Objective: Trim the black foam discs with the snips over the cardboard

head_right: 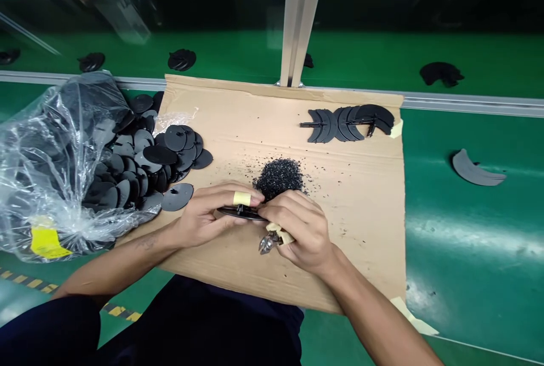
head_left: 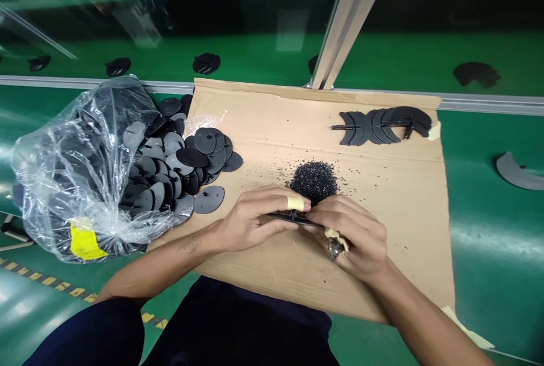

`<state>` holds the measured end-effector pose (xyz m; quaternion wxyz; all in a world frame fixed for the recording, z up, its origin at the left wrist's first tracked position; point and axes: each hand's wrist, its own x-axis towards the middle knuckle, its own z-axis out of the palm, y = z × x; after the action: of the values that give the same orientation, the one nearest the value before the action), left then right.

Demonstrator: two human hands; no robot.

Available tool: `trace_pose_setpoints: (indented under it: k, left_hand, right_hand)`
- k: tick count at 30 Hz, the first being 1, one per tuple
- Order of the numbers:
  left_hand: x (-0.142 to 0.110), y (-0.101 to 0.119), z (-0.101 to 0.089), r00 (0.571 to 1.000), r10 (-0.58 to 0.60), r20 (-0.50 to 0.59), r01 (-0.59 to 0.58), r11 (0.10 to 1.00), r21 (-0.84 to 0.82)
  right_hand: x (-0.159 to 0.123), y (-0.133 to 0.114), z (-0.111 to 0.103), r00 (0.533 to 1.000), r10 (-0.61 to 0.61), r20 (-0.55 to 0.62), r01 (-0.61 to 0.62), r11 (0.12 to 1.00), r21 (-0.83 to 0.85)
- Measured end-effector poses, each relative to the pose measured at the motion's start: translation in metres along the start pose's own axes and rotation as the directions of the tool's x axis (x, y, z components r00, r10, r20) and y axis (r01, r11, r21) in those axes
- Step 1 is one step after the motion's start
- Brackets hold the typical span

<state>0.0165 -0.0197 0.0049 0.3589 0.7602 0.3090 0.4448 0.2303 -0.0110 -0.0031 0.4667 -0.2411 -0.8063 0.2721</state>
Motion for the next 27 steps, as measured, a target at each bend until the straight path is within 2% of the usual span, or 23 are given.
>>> trace_pose_setpoints:
  k: [2, 5, 8, 13, 22, 27]
  left_hand:
    - [-0.002, 0.001, 0.0, 0.999, -0.05, -0.002, 0.05, 0.999, -0.021]
    - [-0.006, 0.0, -0.002, 0.991, -0.117, -0.071, 0.118, 0.993, 0.014]
    - [-0.007, -0.004, -0.004, 0.991, -0.103, -0.09, 0.111, 0.99, 0.084]
    - [-0.006, -0.008, -0.002, 0.998, -0.006, -0.054, 0.013, 0.993, 0.121]
    - [-0.005, -0.004, -0.001, 0.999, 0.024, -0.031, -0.02, 0.99, 0.138]
    - [-0.005, -0.004, 0.0, 1.0, 0.007, -0.02, -0.004, 0.993, 0.121]
  right_hand:
    - [0.003, -0.001, -0.002, 0.999, 0.036, 0.006, -0.036, 0.999, 0.024]
    - [0.008, -0.001, -0.007, 0.993, 0.116, 0.002, -0.116, 0.993, 0.018]
    - [0.009, 0.002, -0.011, 0.984, 0.178, -0.026, -0.18, 0.972, -0.151]
    - [0.004, 0.009, -0.012, 0.984, 0.145, 0.103, -0.088, 0.9, -0.427]
    - [0.001, 0.009, -0.009, 0.976, 0.138, 0.168, -0.035, 0.863, -0.504]
    - [0.002, 0.005, -0.009, 0.976, 0.13, 0.174, 0.002, 0.795, -0.607]
